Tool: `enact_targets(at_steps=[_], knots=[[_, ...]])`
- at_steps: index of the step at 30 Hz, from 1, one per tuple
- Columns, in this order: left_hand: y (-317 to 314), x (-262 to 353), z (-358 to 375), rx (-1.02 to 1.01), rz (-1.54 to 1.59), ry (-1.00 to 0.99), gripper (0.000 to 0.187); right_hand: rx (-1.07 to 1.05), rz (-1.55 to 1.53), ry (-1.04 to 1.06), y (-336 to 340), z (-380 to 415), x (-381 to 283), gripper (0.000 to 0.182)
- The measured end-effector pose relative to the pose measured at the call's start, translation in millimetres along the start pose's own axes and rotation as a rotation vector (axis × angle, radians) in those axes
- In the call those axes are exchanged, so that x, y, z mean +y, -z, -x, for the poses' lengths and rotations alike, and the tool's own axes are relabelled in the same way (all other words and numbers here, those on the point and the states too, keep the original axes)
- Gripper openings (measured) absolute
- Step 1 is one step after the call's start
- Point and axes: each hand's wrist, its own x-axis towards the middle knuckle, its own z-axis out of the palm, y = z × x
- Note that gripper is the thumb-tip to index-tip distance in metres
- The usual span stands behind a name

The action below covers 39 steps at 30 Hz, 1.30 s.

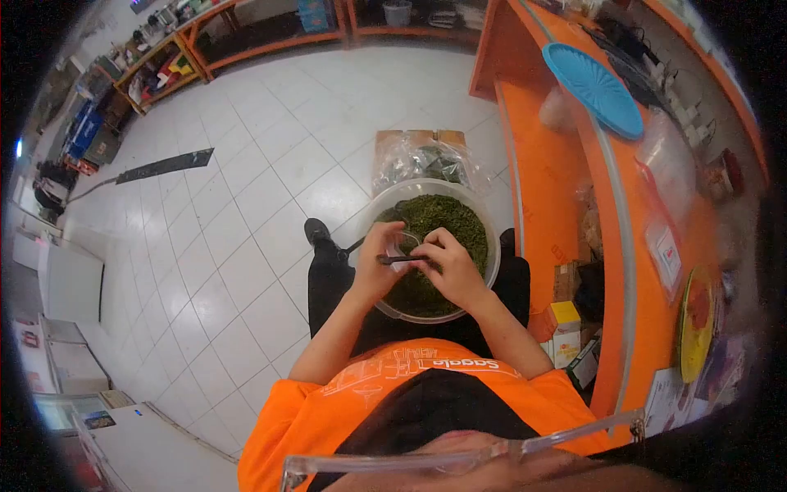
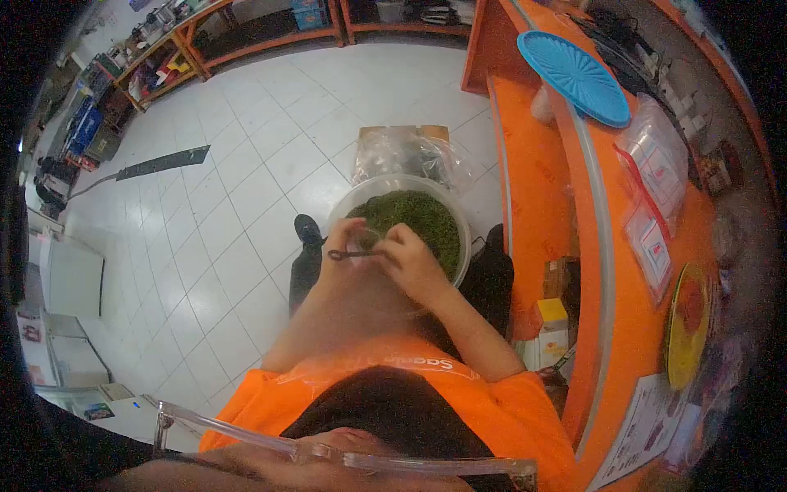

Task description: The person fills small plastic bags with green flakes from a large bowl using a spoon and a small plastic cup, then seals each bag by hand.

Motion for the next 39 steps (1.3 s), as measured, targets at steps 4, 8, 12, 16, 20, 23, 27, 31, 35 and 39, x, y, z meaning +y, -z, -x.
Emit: enact_targets(at_steps=[4,8,12,16,20,23,27,31,35,39], knots=[[3.2,12.4,-3.6,0.004,-0.154,-0.063,0.038,0.163,-0.026,0.0,-3.6,2.2,16.1,0.027],[5.5,1.0,-1.7,0.003,-0.052,-0.01,0.022,0.258,-0.07,-0.097,3.6,4.3,14.1,0.027],[7.0,5.9,-4.9,0.006,-0.029,-0.187,0.016,0.201,0.067,-0.012,9.2,1.8,7.9,0.026],[9.8,18.5,-7.1,-0.087,-0.098,-0.317,0.018,0.041,0.054,0.051,2.7,-3.7,5.4,0.021],[8.7,12.3,-3.8,-0.057,-0.201,-0.37,0.021,0.091,0.142,-0.012,-6.8,-4.7,8.7,0.014],[8.9,11.7,-1.4,-0.027,-0.191,-0.358,0.024,-0.005,0.285,-0.112,-2.6,-4.8,16.6,0.016],[4.1,1.8,1.1,0.073,-0.068,-0.312,0.031,-0.071,0.13,-0.203,6.1,-24.2,28.2,0.027],[7.3,1.3,1.5,0.08,0.158,-0.118,0.046,0.176,-0.35,-0.399,19.2,-61.5,37.2,0.035],[7.3,-10.7,1.3,0.016,0.163,-0.085,0.055,0.358,-0.313,-0.371,28.1,-78.2,39.3,0.049],[1.1,-32.0,2.0,-0.065,0.346,-0.019,0.06,0.159,-0.107,-0.159,18.9,-46.2,22.4,0.022]])
